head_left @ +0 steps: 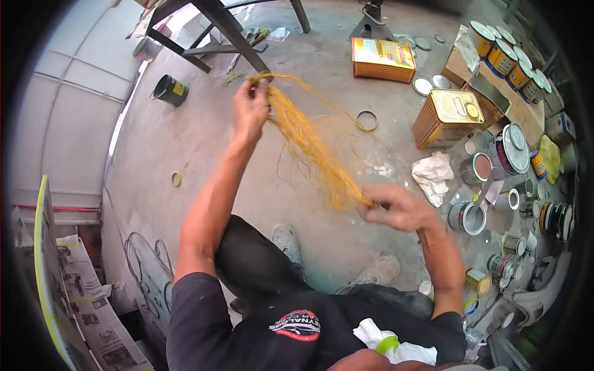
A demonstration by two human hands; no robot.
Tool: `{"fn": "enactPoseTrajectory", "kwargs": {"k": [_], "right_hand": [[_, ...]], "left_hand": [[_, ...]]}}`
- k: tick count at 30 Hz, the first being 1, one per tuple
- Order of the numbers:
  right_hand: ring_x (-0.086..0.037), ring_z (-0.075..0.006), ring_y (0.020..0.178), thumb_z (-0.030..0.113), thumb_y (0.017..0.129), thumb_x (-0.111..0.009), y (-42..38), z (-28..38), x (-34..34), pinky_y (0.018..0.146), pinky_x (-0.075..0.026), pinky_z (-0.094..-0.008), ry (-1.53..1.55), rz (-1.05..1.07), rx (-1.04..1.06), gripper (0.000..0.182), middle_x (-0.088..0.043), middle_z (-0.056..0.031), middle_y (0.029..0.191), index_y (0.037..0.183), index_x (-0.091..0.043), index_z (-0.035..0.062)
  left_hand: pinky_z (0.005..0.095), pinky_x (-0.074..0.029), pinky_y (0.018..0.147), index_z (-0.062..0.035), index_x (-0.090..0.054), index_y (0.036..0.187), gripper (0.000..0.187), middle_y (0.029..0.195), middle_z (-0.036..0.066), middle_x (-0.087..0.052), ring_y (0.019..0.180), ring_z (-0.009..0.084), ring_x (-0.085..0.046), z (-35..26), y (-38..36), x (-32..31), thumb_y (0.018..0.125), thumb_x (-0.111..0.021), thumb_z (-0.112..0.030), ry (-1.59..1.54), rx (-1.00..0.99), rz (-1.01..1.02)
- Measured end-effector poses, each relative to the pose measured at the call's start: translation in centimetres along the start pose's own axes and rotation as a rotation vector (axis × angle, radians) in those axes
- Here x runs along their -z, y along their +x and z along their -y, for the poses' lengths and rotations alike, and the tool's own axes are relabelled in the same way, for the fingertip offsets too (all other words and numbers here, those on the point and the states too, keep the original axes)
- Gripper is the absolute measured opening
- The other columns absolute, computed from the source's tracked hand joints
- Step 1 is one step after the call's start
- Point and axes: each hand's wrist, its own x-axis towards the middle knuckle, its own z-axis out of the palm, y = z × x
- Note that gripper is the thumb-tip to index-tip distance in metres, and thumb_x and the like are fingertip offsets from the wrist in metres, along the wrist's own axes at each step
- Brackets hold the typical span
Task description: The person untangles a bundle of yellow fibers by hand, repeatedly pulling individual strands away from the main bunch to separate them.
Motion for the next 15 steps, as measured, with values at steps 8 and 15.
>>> {"fn": "enactPoseTrajectory", "kwargs": {"k": [8,15], "right_hand": [[-0.056,-0.0208,0.069,0.007,0.075,-0.063,-14.5,-1.4,5.4,0.062,-0.041,-0.0311,0.224,-0.499,0.054,0.011,-0.058,-0.0096,0.075,0.077,-0.066,-0.0029],[-0.064,-0.0194,0.088,0.016,0.086,-0.065,-3.1,0.3,4.1,0.081,-0.048,-0.032,-0.176,-0.43,-0.28,0.024,-0.069,-0.0096,0.094,0.097,-0.068,-0.0043]], "left_hand": [[0.0314,-0.049,0.06,-0.0007,-0.066,0.105,0.035,0.082,0.009,-0.067,0.067,0.0161,-0.063,15.2,6.1,14.3,0.091,-0.064,-0.033,0.278,0.323,-0.332],[0.0258,-0.053,0.062,-0.0018,-0.054,0.117,0.033,0.091,0.005,-0.065,0.069,0.0119,-0.062,-0.6,0.4,4.5,0.091,-0.067,-0.017,-0.235,0.273,0.454]]}}
